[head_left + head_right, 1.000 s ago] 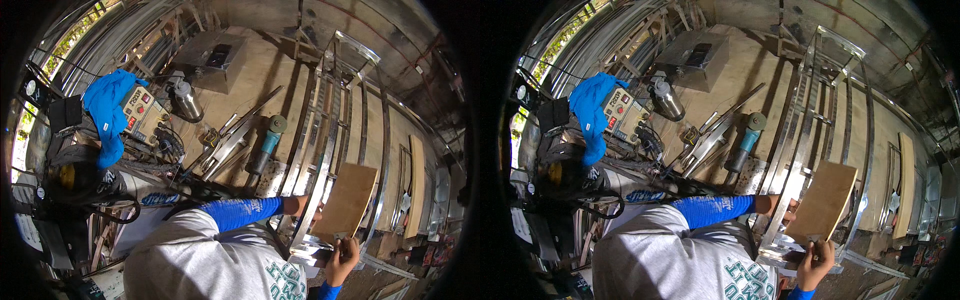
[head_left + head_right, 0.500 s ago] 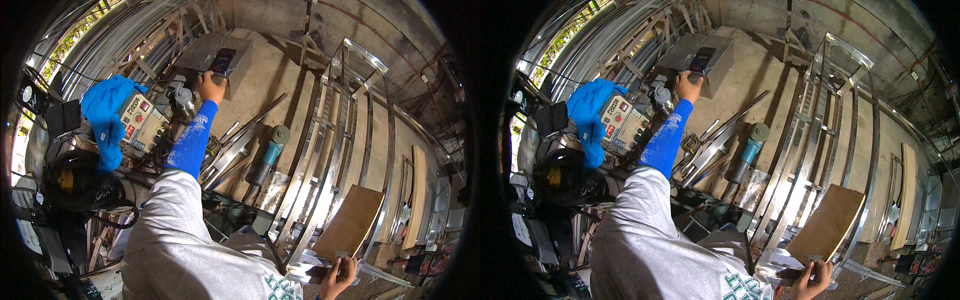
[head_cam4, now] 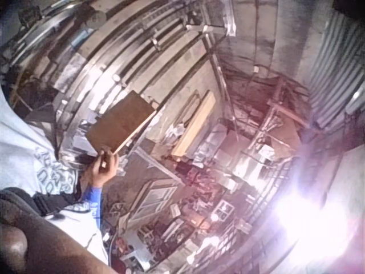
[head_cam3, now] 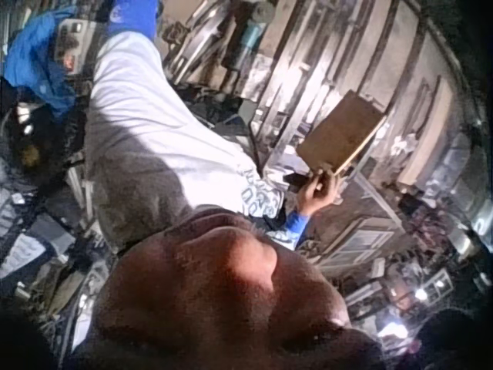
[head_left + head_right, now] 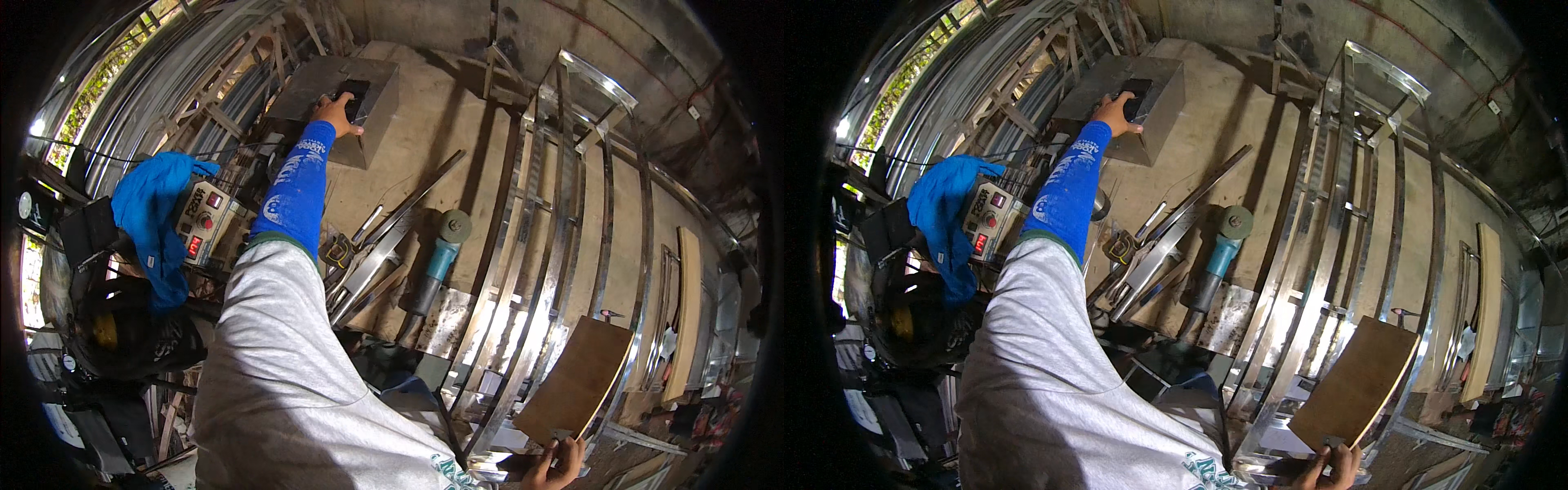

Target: The person welds metal frame components using a handheld welding torch. They position a wooden template against the frame to guide alignment, then apply welds to joints. The person handles metal bars and a wooden template, and uses a welding torch to join parts.

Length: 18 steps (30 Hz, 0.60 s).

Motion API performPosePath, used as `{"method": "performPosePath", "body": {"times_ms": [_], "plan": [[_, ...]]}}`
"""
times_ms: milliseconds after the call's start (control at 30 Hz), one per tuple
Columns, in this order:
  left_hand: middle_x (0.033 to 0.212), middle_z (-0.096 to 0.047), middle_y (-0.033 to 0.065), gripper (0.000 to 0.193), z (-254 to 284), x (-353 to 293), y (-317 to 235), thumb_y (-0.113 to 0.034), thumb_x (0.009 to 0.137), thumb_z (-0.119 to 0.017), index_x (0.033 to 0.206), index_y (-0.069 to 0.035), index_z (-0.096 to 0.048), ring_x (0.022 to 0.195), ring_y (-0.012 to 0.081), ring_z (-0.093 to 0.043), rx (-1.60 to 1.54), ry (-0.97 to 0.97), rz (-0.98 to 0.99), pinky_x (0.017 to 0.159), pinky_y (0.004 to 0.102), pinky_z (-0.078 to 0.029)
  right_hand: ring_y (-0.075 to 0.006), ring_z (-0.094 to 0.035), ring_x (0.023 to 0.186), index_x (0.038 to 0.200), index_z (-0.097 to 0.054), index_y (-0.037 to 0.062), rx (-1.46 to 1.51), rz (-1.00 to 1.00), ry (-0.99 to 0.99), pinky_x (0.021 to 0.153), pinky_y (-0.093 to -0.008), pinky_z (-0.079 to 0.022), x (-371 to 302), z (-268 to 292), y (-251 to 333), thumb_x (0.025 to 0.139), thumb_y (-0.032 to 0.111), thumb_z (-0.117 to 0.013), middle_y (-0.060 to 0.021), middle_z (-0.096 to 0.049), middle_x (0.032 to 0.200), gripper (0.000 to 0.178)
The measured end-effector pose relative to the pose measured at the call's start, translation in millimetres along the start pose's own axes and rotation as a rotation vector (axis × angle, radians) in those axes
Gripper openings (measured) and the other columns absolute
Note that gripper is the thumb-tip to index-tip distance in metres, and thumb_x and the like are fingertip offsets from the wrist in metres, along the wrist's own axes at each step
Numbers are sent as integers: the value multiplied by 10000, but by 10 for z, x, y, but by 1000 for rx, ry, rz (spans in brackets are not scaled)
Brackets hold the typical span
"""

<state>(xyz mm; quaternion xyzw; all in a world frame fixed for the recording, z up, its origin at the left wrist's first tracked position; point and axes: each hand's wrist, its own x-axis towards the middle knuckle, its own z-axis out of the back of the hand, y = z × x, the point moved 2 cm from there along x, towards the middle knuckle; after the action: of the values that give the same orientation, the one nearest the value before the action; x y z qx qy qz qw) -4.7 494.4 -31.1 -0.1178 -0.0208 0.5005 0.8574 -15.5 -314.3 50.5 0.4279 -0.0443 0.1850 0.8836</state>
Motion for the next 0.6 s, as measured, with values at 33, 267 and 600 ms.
{"method": "performPosePath", "body": {"times_ms": [33,267,600], "plan": [[1597,-339,218,988,13,-16,-10,-488,705,-934,1534,-354,-413,1448,492,-393,12,-6,-3,1159,574,-430,-212,-644,1024,1195,-630,-57,5,19,-43,835,-309,-537,-168,48,-396,947,-31,-696,-204,-575,1311,258],[1631,-296,210,936,22,-25,24,-512,712,-924,1520,-374,-471,1454,496,-380,64,-27,-9,1181,557,-415,-260,-644,1169,1294,-600,-47,-28,79,-72,927,-322,-545,-244,85,-633,949,-65,-673,-258,-515,1467,354],[1610,-315,223,1199,28,-51,0,-524,667,-948,1611,-289,-246,1447,493,-387,51,-55,50,1185,543,-405,-259,-625,1199,1316,-576,-45,-51,111,-70,957,-337,-538,-270,103,-648,955,-77,-659,-265,-496,1478,372]]}}
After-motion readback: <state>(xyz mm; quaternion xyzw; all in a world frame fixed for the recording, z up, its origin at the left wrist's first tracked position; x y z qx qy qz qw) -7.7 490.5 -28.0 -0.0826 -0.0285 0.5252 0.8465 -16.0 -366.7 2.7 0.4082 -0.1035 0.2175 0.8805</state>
